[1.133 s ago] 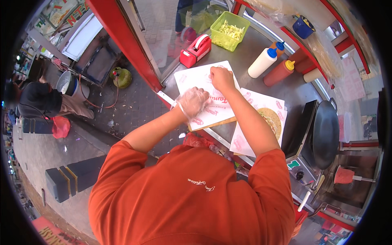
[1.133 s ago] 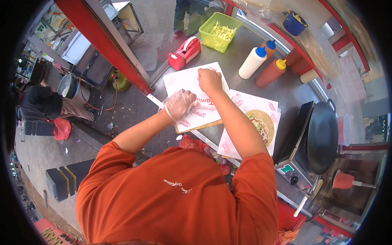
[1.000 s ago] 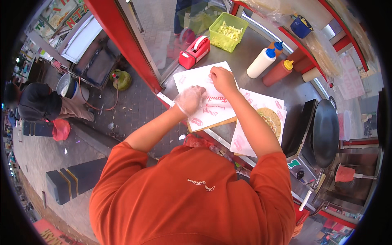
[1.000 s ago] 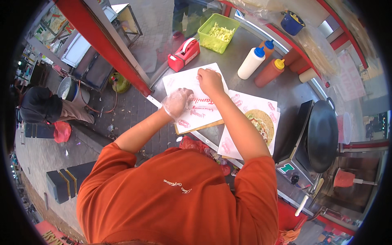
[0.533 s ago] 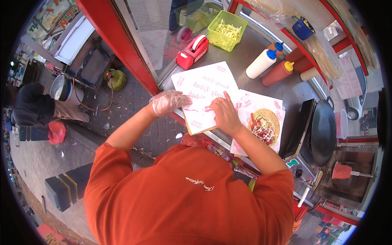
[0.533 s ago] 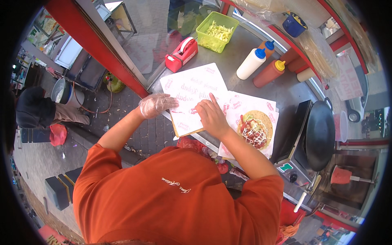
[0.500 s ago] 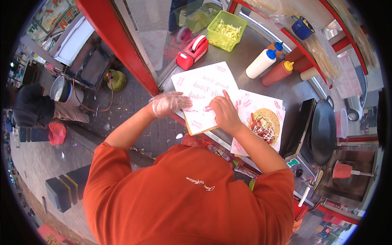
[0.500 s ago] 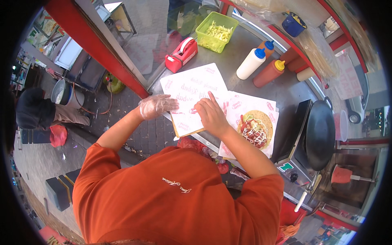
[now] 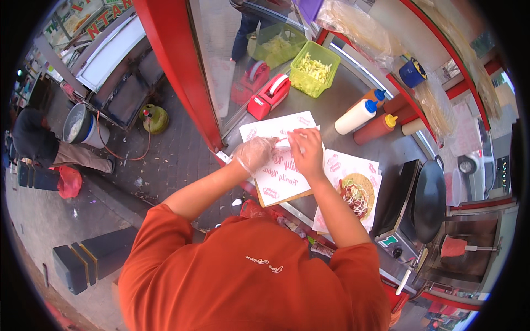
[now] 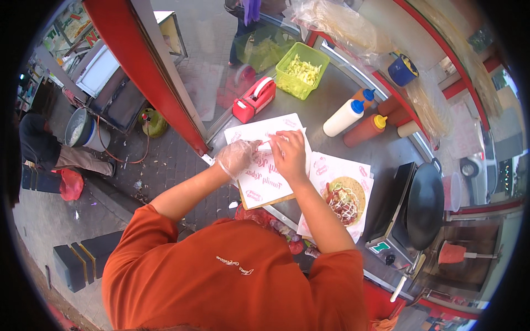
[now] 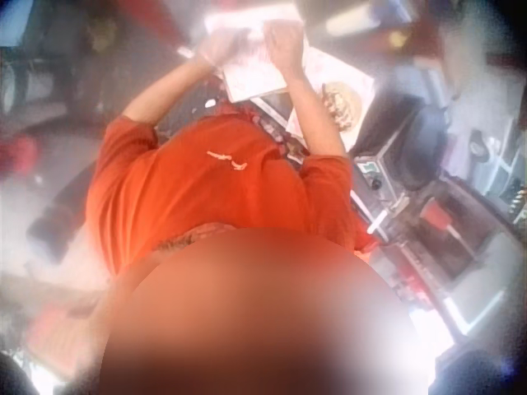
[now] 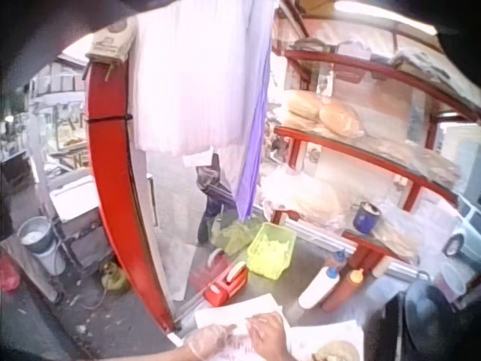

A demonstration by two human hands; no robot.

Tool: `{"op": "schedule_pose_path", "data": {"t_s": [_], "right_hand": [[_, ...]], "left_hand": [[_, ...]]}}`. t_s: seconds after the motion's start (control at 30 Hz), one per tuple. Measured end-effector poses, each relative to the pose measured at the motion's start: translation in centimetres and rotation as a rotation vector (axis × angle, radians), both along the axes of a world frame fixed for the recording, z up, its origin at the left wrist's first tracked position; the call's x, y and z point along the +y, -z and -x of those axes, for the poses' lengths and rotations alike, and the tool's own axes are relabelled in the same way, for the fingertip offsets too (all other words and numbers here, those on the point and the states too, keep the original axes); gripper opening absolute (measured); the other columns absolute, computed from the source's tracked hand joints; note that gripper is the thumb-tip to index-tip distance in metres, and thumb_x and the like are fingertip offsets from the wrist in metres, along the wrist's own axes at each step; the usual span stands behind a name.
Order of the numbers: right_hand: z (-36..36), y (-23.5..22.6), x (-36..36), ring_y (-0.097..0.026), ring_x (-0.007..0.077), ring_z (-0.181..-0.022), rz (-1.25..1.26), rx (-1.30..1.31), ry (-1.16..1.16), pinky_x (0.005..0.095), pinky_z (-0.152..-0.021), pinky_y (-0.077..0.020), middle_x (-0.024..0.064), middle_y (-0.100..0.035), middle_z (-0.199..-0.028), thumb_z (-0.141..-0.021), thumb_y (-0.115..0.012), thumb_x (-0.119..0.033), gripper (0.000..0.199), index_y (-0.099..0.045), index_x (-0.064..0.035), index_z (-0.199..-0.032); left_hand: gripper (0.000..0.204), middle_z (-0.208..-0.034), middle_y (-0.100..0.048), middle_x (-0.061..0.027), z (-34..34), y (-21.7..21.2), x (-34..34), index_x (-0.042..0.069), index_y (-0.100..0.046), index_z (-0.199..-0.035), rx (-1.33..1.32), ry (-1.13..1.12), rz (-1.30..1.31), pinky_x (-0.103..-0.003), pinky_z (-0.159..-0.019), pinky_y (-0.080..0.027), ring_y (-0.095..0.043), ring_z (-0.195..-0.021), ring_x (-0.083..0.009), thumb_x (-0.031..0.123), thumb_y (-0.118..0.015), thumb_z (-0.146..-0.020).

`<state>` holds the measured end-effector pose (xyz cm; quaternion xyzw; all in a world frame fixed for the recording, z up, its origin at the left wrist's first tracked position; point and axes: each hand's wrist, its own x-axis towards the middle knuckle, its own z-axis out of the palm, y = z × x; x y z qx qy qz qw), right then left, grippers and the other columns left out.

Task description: The person cooks shredded meat on a flat griddle, then assembles two tacos by placing shredded lettuce and the cooked meat onto tortillas. They finish by drizzling white and red sauces over the fillings and folding the tortillas into paper wrappers.

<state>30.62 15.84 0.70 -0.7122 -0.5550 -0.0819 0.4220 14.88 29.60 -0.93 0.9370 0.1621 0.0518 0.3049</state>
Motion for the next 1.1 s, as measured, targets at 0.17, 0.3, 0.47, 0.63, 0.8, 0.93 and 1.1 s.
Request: {"op": "schedule_pose_path", "data": {"t_s": [0.17, 0.3, 0.47, 0.63, 0.8, 0.93, 1.1], "right_hand": [[0.7, -0.1, 11.6, -0.064, 0.0135, -0.077, 0.058, 1.424, 0.113, 0.0295, -0.061, -0.0522, 0.0052, -0.073, -0.1, -0.101, -0.076, -0.024, 0.031, -0.075, -0.0037, -0.124], [4.1, 1.9, 16.7, -0.06, 0.0121, -0.066, -0.463, 1.723, 0.281, 0.0284, -0.053, -0.0458, 0.0006, -0.071, -0.085, -0.095, -0.082, -0.02, 0.026, -0.079, -0.0024, -0.115], [5.0, 3.2, 14.2, -0.066, 0.0144, -0.073, 0.209, 1.054, 0.253, 0.032, -0.067, -0.0533, 0.0068, -0.075, -0.085, -0.088, -0.084, -0.007, 0.011, -0.08, -0.0017, -0.097], [2.4, 1.2, 8.8, -0.067, 0.0179, -0.07, 0.106, 0.675, 0.245, 0.0362, -0.067, -0.052, 0.0097, -0.073, -0.076, -0.096, -0.074, -0.016, 0.02, -0.075, 0.0023, -0.088], [2.1, 0.4, 1.0, -0.068, 0.0207, -0.067, 0.591, 0.557, 0.342, 0.0381, -0.064, -0.051, 0.013, -0.073, -0.076, -0.104, -0.068, -0.025, 0.032, -0.073, 0.0041, -0.092], [3.1, 0.3, -2.2, -0.075, 0.02, -0.085, 0.664, 0.873, 0.417, 0.0361, -0.078, -0.0579, 0.0148, -0.077, -0.09, -0.105, -0.07, -0.034, 0.043, -0.074, 0.0036, -0.086], [6.1, -0.6, -3.1, -0.072, 0.0153, -0.094, -0.186, 1.308, 0.179, 0.033, -0.087, -0.059, 0.013, -0.076, -0.108, -0.107, -0.069, -0.038, 0.045, -0.072, 0.0067, -0.111]], "left_hand": [[0.047, -0.125, -0.072, -0.0223, 0.5, 4.1, 0.5, 0.006, -0.064, -0.138, -0.124, 0.097, -0.238, -0.051, -0.098, -0.056, -0.069, -0.115, -0.0393, 0.025, -0.066, -0.095], [0.045, -0.124, -0.071, -0.0212, 1.2, 6.0, 0.3, 0.007, -0.064, -0.135, -0.323, 0.062, -0.178, -0.051, -0.095, -0.056, -0.069, -0.11, -0.0406, 0.021, -0.064, -0.093], [0.03, -0.111, -0.072, -0.0201, 1.6, 5.3, -0.2, 0.005, -0.07, -0.117, -0.284, 0.03, -0.168, -0.052, -0.09, -0.057, -0.07, -0.106, -0.0401, 0.021, -0.064, -0.093], [0.046, -0.124, -0.071, -0.0227, 1.0, 4.5, -0.1, 0.001, -0.065, -0.133, -0.141, 0.097, -0.093, -0.048, -0.101, -0.054, -0.066, -0.119, -0.0406, 0.022, -0.069, -0.093], [0.059, -0.131, -0.071, -0.0257, 0.8, 3.0, 0.1, 0.004, -0.059, -0.148, -0.278, 0.113, -0.19, -0.046, -0.104, -0.053, -0.071, -0.114, -0.0393, 0.031, -0.07, -0.097], [0.054, -0.128, -0.071, -0.0278, 0.8, -0.2, -1.0, 0.003, -0.065, -0.143, 0.117, -0.164, 0.368, -0.046, -0.101, -0.055, -0.071, -0.117, -0.0388, 0.038, -0.068, -0.101], [0.064, -0.12, -0.075, -0.0255, 2.1, -1.6, -4.5, 0.005, -0.058, -0.152, -0.136, -0.212, 0.535, -0.042, -0.099, -0.055, -0.073, -0.108, -0.0374, 0.042, -0.071, -0.101]]}}
